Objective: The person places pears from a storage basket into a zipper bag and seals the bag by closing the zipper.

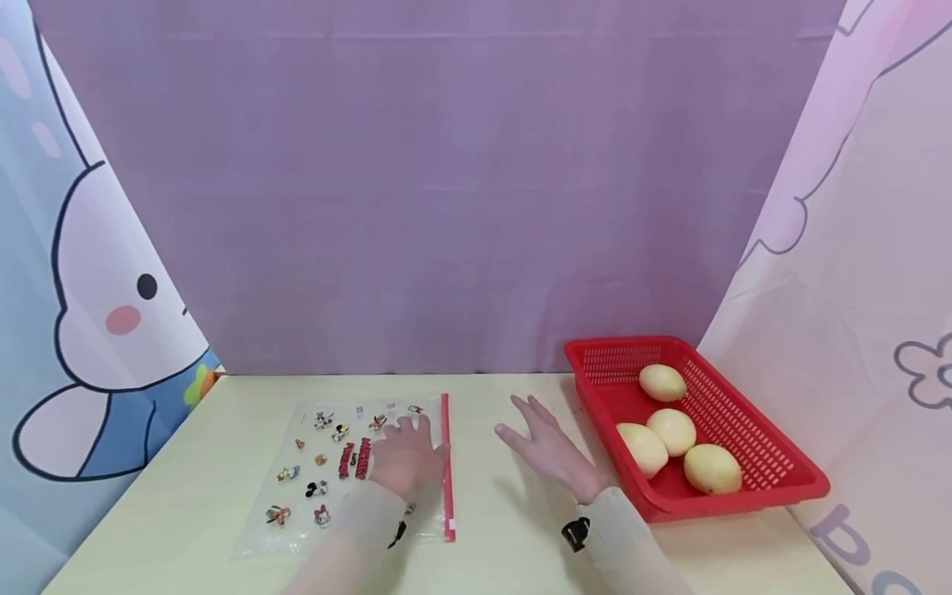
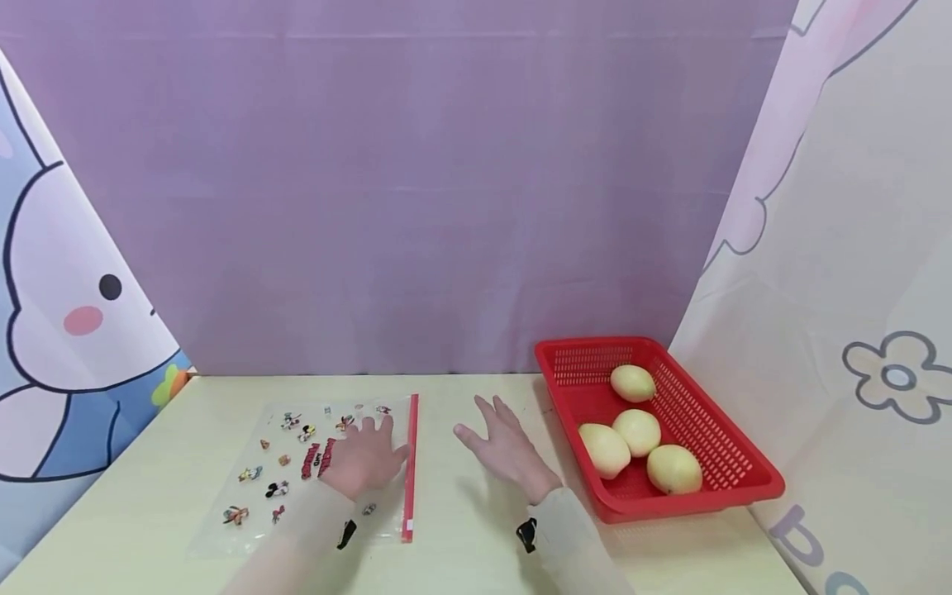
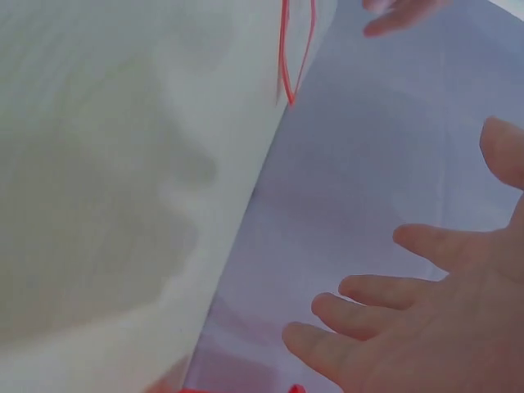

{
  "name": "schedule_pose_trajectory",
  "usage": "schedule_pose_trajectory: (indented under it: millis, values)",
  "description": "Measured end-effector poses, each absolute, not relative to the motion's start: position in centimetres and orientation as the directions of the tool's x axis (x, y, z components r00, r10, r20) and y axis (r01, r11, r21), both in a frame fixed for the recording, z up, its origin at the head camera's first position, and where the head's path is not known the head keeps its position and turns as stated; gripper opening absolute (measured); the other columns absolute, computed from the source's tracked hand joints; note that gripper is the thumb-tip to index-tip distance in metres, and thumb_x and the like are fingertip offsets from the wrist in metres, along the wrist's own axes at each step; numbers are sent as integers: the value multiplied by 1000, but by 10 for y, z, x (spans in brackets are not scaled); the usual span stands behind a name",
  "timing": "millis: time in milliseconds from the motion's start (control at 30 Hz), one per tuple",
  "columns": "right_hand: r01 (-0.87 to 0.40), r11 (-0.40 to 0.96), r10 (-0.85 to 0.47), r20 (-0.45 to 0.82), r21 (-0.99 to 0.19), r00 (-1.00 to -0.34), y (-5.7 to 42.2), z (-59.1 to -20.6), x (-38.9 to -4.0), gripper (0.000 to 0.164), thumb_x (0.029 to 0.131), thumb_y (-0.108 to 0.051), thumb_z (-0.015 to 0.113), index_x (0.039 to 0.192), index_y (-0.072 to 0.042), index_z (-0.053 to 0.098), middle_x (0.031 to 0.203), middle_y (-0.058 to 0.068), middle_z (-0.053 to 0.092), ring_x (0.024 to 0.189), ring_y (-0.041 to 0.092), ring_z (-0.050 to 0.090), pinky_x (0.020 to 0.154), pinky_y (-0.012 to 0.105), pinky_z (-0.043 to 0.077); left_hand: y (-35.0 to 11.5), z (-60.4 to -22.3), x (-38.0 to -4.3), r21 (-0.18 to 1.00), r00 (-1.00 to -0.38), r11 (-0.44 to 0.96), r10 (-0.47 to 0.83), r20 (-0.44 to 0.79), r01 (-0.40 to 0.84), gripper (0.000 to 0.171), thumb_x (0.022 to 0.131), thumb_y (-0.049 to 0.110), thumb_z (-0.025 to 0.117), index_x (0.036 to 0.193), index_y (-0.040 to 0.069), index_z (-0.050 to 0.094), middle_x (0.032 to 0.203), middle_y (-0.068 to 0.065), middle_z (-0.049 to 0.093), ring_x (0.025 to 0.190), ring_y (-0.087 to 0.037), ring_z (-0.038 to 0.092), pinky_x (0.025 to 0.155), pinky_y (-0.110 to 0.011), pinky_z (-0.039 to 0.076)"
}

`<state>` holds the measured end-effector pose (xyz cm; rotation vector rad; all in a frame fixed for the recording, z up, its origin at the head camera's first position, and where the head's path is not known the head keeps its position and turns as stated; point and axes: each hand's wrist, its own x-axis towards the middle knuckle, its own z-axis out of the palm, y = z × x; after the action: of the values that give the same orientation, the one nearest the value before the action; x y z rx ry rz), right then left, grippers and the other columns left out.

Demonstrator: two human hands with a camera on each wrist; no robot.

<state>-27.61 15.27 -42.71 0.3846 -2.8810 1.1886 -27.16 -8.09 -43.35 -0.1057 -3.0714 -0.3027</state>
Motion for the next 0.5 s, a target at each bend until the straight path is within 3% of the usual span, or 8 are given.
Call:
schedule_pose_trajectory:
  millis: [200, 367, 500]
  values:
    - [-272, 636, -243, 147, -722, -959, 143, -432, -281, 70, 102, -51, 55, 154, -6, 41, 156, 21, 39, 144, 42, 35, 113, 66, 30, -73, -438, -273, 128, -1000, 992, 25, -17, 23, 67, 98, 52, 61, 135, -3, 57, 124, -31, 58, 105, -47, 61, 64, -58, 57]
    - [-280, 589, -294, 121, -759, -948, 134, -437, -282, 69, 104, -50, 52, 152, -2, 43, 151, 21, 44, 132, 44, 48, 109, 59, 40, -74, -442, -273, 115, -997, 993, -29, -70, -37, 64, 98, 50, 61, 132, -4, 59, 112, -28, 61, 96, -42, 62, 60, -53, 56]
    - [-245, 592, -272, 96, -768, -958, 133, -438, -283, 67, 103, -50, 52, 150, -2, 45, 149, 21, 47, 123, 41, 57, 103, 58, 46, -67, -445, -276, 136, -996, 989, -52, -67, -61, 61, 93, 52, 64, 115, -5, 67, 95, -24, 60, 79, -35, 62, 60, -49, 57]
